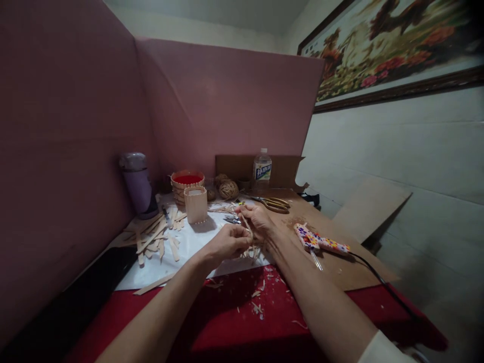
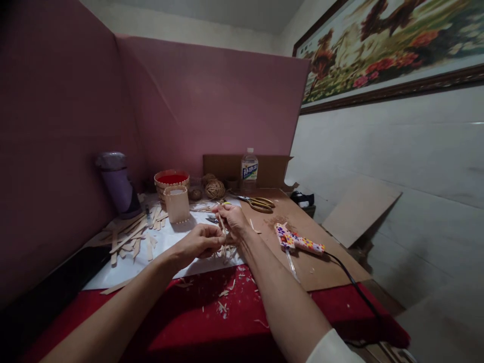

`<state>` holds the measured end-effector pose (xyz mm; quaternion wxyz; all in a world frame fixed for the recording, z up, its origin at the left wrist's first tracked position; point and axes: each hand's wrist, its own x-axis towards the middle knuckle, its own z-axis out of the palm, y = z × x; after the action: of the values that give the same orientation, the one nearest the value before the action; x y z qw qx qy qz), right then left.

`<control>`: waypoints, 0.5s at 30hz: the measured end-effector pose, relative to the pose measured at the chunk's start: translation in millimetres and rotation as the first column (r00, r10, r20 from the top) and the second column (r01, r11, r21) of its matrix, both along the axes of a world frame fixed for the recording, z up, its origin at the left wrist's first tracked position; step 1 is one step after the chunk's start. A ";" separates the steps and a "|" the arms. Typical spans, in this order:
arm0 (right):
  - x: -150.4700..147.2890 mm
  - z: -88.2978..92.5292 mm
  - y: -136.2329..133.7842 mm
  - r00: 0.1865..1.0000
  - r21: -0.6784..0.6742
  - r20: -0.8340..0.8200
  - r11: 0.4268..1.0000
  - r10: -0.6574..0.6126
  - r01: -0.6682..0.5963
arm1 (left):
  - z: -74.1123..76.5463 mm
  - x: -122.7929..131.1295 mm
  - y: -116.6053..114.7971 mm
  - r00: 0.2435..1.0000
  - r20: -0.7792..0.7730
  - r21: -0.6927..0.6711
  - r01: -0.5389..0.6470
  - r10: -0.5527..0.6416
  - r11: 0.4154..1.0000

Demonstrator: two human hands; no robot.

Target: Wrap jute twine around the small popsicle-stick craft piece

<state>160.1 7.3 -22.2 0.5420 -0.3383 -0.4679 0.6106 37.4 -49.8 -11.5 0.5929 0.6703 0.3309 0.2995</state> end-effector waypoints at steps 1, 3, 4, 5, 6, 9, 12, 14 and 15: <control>0.6 0.5 0.8 1.000 0.016 -0.009 1.000 0.001 0.000 | -2.0 -0.7 2.3 1.000 -0.008 -0.006 -0.020 0.020 1.000; 2.8 1.7 2.7 0.998 0.048 -0.037 0.998 -0.049 0.050 | -5.7 -3.1 7.5 0.997 -0.019 -0.011 -0.072 0.072 0.997; 4.3 2.4 3.6 0.995 0.057 -0.047 0.995 -0.085 0.088 | -7.3 -4.5 10.0 0.995 -0.024 -0.011 -0.093 0.092 0.996; 5.8 3.1 4.5 0.991 0.061 -0.049 0.990 -0.124 0.127 | -8.7 -5.8 12.0 0.994 -0.028 -0.009 -0.107 0.106 0.994; 7.3 3.7 5.1 0.987 0.063 -0.044 0.985 -0.157 0.160 | -9.6 -6.8 13.4 0.993 -0.034 -0.005 -0.115 0.115 0.993; 9.6 3.2 6.3 0.976 0.075 0.016 0.974 -0.218 0.216 | -10.3 -7.0 13.5 0.990 -0.055 0.012 -0.132 0.132 0.991; 8.2 -2.7 8.1 0.960 0.096 0.108 0.964 -0.257 0.247 | -7.9 -4.0 8.6 0.996 -0.051 0.038 -0.073 0.075 0.997; 6.1 -8.5 10.2 0.940 0.132 0.198 0.957 -0.279 0.256 | -5.5 -1.6 4.3 0.999 -0.037 0.046 -0.001 0.003 0.999; 5.0 -11.2 11.3 0.929 0.157 0.246 0.957 -0.278 0.245 | -4.4 -0.4 2.1 0.999 -0.033 0.044 0.023 -0.022 0.999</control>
<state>165.1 18.5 -33.4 0.5709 -0.4421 -0.5237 0.4520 37.0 -47.8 -15.9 0.5757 0.6917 0.3264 0.2890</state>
